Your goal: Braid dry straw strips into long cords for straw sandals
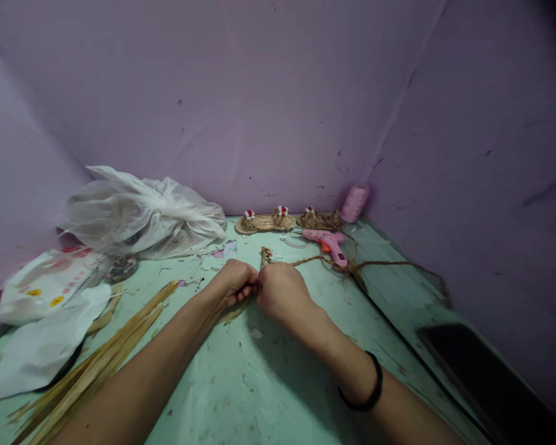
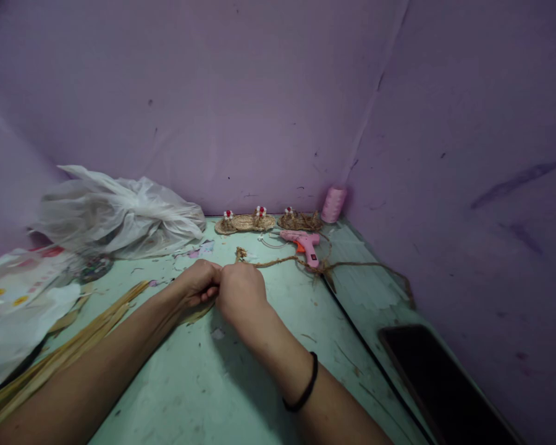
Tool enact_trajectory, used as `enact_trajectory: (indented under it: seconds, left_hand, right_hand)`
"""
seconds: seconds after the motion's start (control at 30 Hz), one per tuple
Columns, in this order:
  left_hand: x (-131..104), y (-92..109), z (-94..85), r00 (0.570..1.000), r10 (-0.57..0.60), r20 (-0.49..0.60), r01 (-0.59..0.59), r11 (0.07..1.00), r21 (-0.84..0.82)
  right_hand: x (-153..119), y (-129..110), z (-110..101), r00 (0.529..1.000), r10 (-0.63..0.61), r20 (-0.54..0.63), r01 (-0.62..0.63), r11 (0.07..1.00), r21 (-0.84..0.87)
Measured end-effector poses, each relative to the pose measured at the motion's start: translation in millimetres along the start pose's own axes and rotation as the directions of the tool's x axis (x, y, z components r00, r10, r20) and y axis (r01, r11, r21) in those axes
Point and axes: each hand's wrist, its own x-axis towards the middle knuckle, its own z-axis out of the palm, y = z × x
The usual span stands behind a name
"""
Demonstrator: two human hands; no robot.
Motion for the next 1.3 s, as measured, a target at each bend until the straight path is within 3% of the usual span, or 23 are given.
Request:
enact_trajectory:
  seconds: [0.13,0.27,0.3,0.37,0.43,0.5,0.57,0.67,0.8,0.9,1.13,1.3]
  left_hand:
    - [-0.8,3.3,-9.8,0.997,0.061,0.048,-0.061,0.998,0.0]
    - [-1.7,7.6,-18.5,0.993,0.096,0.067,-0.094,0.995,-0.022]
    - [-1.8,8.0,-19.4,0.992,0.095,0.077,-0.093,0.995,-0.026]
    - [-1.1,7.4,-19.6,0.989,0.095,0.109,-0.092,0.995,-0.035]
    - [0.7,5.1,-18.0,0.988,0.096,0.123,-0.092,0.995,-0.04]
    - [2.8,2.2,-15.9,0.989,0.092,0.113,-0.089,0.996,-0.031]
    - [4.0,0.1,-14.1,0.991,0.083,0.102,-0.083,0.997,-0.005]
    - [2.0,0.7,-13.0,0.989,0.103,0.104,-0.105,0.994,0.016]
    - [-6.2,7.0,-13.9,0.973,0.126,0.192,-0.136,0.99,0.04]
    - [-10.3,10.7,-13.5,0.973,0.074,0.217,-0.088,0.994,0.058]
    - [-9.6,12.1,-9.8,0.999,-0.002,0.044,0.003,1.0,-0.029]
    - [-7.9,13.9,-18.3,0.993,0.022,0.115,-0.018,0.999,-0.03]
  right_hand:
    - [1.6,5.8,-8.0,1.0,-0.003,0.001,0.003,0.993,0.115]
    - [12.8,26.1,-19.3,0.98,0.157,-0.124,-0.106,0.933,0.344]
    - [16.0,30.2,-19.4,0.972,0.209,-0.107,-0.145,0.892,0.428]
    - [20.6,33.4,-15.3,0.957,0.28,0.07,-0.262,0.737,0.623]
    - [22.1,30.4,-7.4,0.922,0.232,0.31,-0.387,0.538,0.749]
    - [21.4,24.8,0.7,0.887,0.144,0.439,-0.457,0.413,0.788]
    - [20.7,21.3,6.6,0.886,0.13,0.446,-0.458,0.404,0.792]
    - [22.0,23.7,11.4,0.915,0.179,0.362,-0.403,0.459,0.792]
    - [26.0,32.1,16.3,0.931,0.239,0.276,-0.36,0.475,0.803]
    - [27.8,34.9,20.6,0.933,0.242,0.265,-0.35,0.452,0.82]
    - [28.5,36.1,24.9,0.95,0.233,0.207,-0.281,0.355,0.892]
    - [28.2,36.0,23.4,0.944,0.233,0.233,-0.3,0.313,0.901]
